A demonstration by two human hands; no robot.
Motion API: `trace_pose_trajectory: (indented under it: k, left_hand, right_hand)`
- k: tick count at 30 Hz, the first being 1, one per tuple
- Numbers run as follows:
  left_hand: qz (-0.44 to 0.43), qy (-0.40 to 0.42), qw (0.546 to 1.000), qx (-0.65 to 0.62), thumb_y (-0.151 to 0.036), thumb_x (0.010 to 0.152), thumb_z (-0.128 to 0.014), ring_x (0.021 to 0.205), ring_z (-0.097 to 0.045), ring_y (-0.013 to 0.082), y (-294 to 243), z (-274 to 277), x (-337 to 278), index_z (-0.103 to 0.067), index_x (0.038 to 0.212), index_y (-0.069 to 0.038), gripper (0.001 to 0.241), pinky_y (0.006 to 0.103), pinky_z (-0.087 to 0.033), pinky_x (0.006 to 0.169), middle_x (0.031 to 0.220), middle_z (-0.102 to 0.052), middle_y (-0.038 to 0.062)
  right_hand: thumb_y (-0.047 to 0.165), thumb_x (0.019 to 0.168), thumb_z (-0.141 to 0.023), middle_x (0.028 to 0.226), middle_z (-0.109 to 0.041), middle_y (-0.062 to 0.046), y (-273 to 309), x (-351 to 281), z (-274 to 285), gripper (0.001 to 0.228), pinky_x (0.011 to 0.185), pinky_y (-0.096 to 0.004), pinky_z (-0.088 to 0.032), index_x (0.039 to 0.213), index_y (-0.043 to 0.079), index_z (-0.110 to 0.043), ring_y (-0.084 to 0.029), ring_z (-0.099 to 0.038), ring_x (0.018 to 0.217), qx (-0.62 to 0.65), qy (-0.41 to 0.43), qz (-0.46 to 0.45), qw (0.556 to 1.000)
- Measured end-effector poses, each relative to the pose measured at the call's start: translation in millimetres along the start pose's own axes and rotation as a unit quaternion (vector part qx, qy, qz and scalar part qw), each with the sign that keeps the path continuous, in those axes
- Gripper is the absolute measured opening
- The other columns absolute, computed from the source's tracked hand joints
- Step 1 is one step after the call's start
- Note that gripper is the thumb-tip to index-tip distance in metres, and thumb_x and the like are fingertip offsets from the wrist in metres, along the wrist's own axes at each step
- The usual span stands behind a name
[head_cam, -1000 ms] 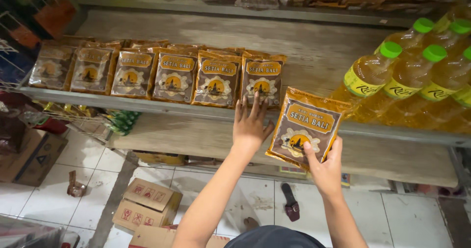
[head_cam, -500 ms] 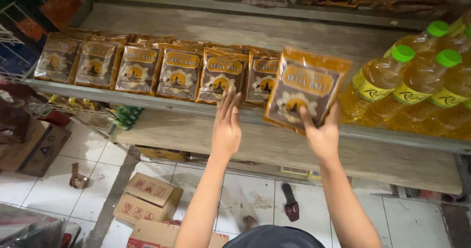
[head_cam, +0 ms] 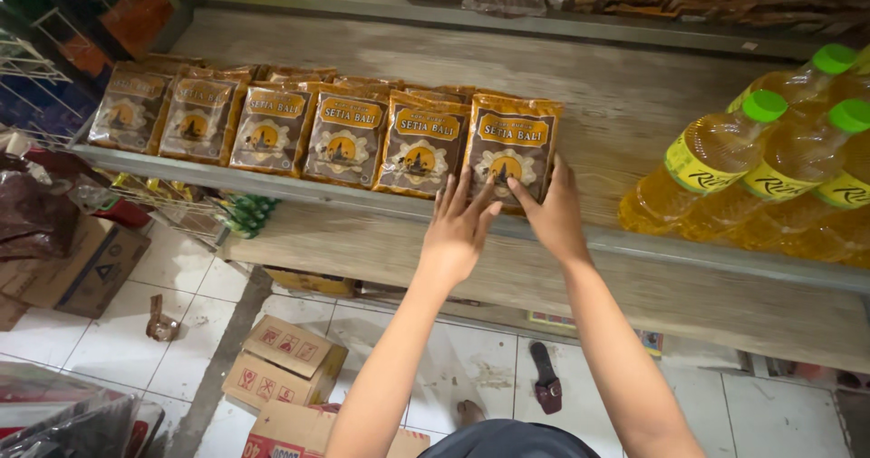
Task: The person picks up coffee sachets and liquid soap pouches from a crate and a cardboard box on the floor and places them onto a wooden shelf.
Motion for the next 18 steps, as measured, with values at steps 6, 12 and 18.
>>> trace_pose_trajectory:
  k: [6, 12, 18]
  left_hand:
    - [0.004, -0.042, 0.998, 0.041, -0.038, 0.107, -0.049, 0.151, -0.033, 0.0424, 6.9, -9.4, 3.4, -0.058, 0.146, -0.012, 0.048, 0.0569, -0.024, 0.123, 0.162, -0.036, 0.023]
    - [0.002, -0.060, 0.997, 0.054, -0.035, 0.105, -0.053, 0.149, -0.038, 0.0375, 4.7, -8.4, -11.8, -0.061, 0.144, -0.014, 0.046, 0.0620, -0.024, 0.120, 0.161, -0.040, 0.021]
    - [0.000, -0.079, 0.994, 0.072, -0.036, 0.105, -0.055, 0.147, -0.044, 0.0353, 1.8, -8.7, -7.7, -0.062, 0.140, -0.013, 0.043, 0.0613, -0.026, 0.122, 0.159, -0.042, 0.021]
  right_hand:
    - [0.032, 0.097, -0.077, 0.150, -0.047, -0.033, 9.0, 3.6, -7.0, 0.091, 0.113, -0.051, -0.042, 0.160, -0.005, -0.024, -0.045, -0.050, 0.137, -0.001, -0.018, 0.096, 0.995]
    - [0.035, 0.094, -0.073, 0.142, -0.051, -0.030, -0.8, -9.9, -18.1, 0.088, 0.108, -0.050, -0.043, 0.158, -0.006, -0.027, -0.046, -0.050, 0.131, -0.070, 0.040, 0.005, 0.997]
    - [0.034, 0.096, -0.071, 0.145, -0.048, -0.032, 2.8, -8.8, -20.9, 0.084, 0.110, -0.051, -0.042, 0.153, -0.010, -0.030, -0.048, -0.047, 0.134, -0.087, 0.030, 0.032, 0.995]
Point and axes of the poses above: each hand's wrist, its own x-axis towards the middle knuckle, its own z-axis out of the back of the hand, y = z × x, the point moved 9 cm from there along x, towards the middle knuckle
